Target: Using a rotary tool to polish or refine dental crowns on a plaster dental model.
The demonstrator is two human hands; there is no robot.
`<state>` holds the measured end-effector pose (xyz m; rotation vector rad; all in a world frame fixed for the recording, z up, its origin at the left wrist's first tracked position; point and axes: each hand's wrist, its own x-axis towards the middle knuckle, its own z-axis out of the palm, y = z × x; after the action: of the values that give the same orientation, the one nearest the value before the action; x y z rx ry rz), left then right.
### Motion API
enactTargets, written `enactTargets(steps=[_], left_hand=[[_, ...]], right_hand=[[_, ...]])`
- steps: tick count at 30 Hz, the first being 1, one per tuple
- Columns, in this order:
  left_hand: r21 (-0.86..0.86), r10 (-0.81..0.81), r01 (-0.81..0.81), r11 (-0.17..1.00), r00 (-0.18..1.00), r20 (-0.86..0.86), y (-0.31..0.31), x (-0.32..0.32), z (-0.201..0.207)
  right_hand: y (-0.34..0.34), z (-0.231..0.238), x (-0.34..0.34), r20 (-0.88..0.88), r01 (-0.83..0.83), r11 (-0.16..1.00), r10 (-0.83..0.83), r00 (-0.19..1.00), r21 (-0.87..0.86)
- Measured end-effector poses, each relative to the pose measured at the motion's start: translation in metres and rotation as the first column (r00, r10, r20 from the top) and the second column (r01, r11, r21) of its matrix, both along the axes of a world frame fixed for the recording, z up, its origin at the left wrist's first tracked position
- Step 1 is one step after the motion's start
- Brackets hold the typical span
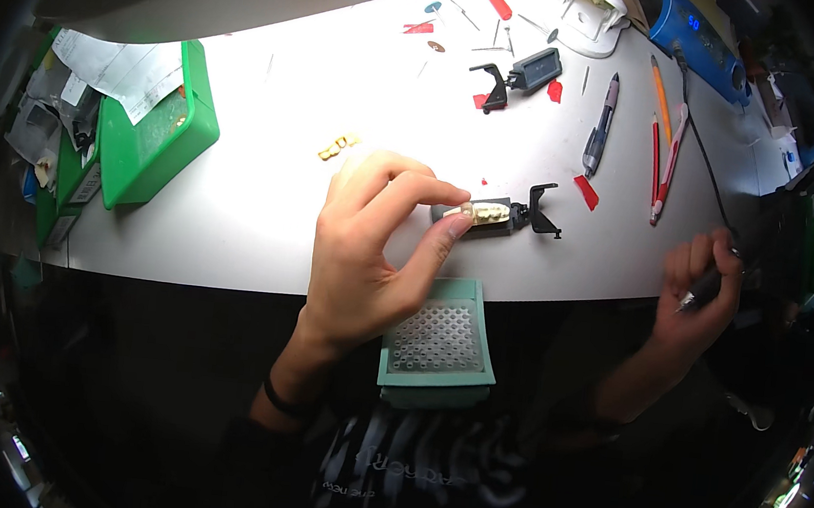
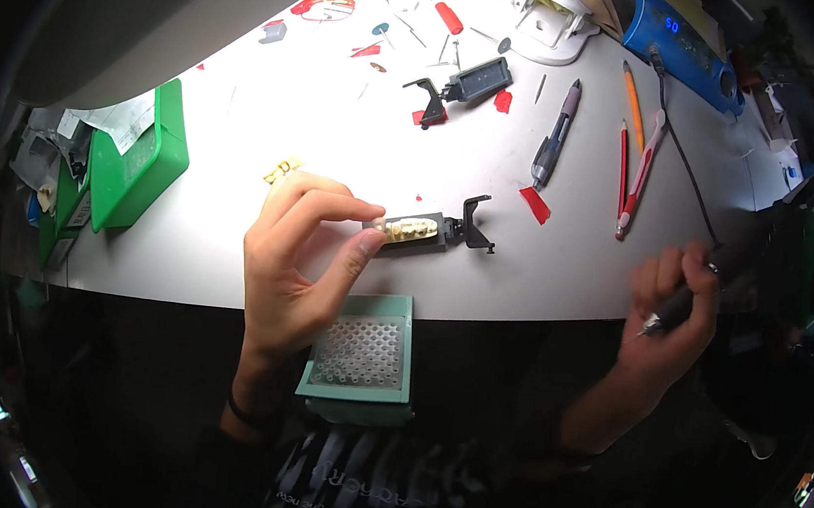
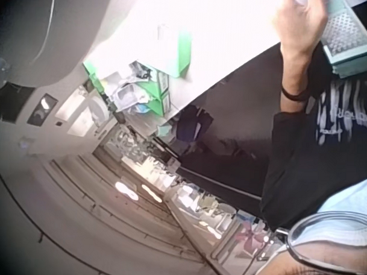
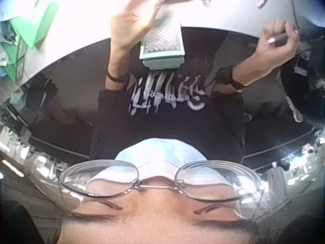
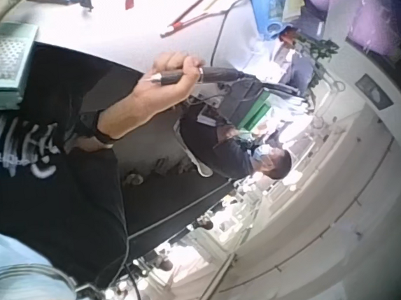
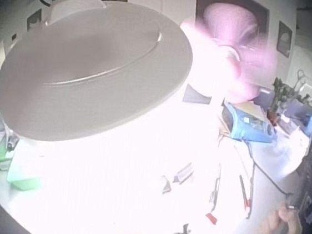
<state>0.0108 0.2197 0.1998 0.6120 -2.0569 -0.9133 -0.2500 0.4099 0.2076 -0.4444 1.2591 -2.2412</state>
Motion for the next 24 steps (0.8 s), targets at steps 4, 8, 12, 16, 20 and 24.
enactTargets(steps=[4, 8, 12, 16, 20, 24], left_hand=[[0.017, 0.018, -0.019, 1.000, 0.999, 0.048, -0.001, 0.003, -0.005], [-0.052, -0.012, 0.017, 0.998, 0.995, 0.097, 0.000, 0.003, -0.006], [-0.045, 0.000, 0.004, 0.999, 0.995, 0.101, 0.002, -0.002, -0.006], [-0.012, -0.013, 0.014, 1.000, 0.994, 0.112, 0.002, -0.001, -0.008], [-0.010, -0.022, 0.023, 1.000, 0.994, 0.109, 0.002, -0.002, -0.006], [-0.065, -0.040, 0.050, 0.997, 0.989, 0.143, 0.000, -0.002, -0.004]], right_hand=[[0.024, -0.008, -0.033, -0.156, 0.188, 0.960, -0.158, 0.975, 0.205], [0.019, -0.011, -0.048, -0.371, 0.465, 0.766, -0.316, 0.873, 0.443], [0.020, -0.009, -0.049, -0.403, 0.366, 0.819, -0.183, 0.897, 0.442], [0.020, -0.012, -0.047, -0.419, 0.348, 0.837, -0.161, 0.894, 0.422], [0.024, -0.020, -0.053, -0.433, 0.354, 0.855, -0.174, 0.885, 0.379], [0.016, -0.017, -0.042, -0.429, 0.438, 0.803, -0.257, 0.866, 0.404]])
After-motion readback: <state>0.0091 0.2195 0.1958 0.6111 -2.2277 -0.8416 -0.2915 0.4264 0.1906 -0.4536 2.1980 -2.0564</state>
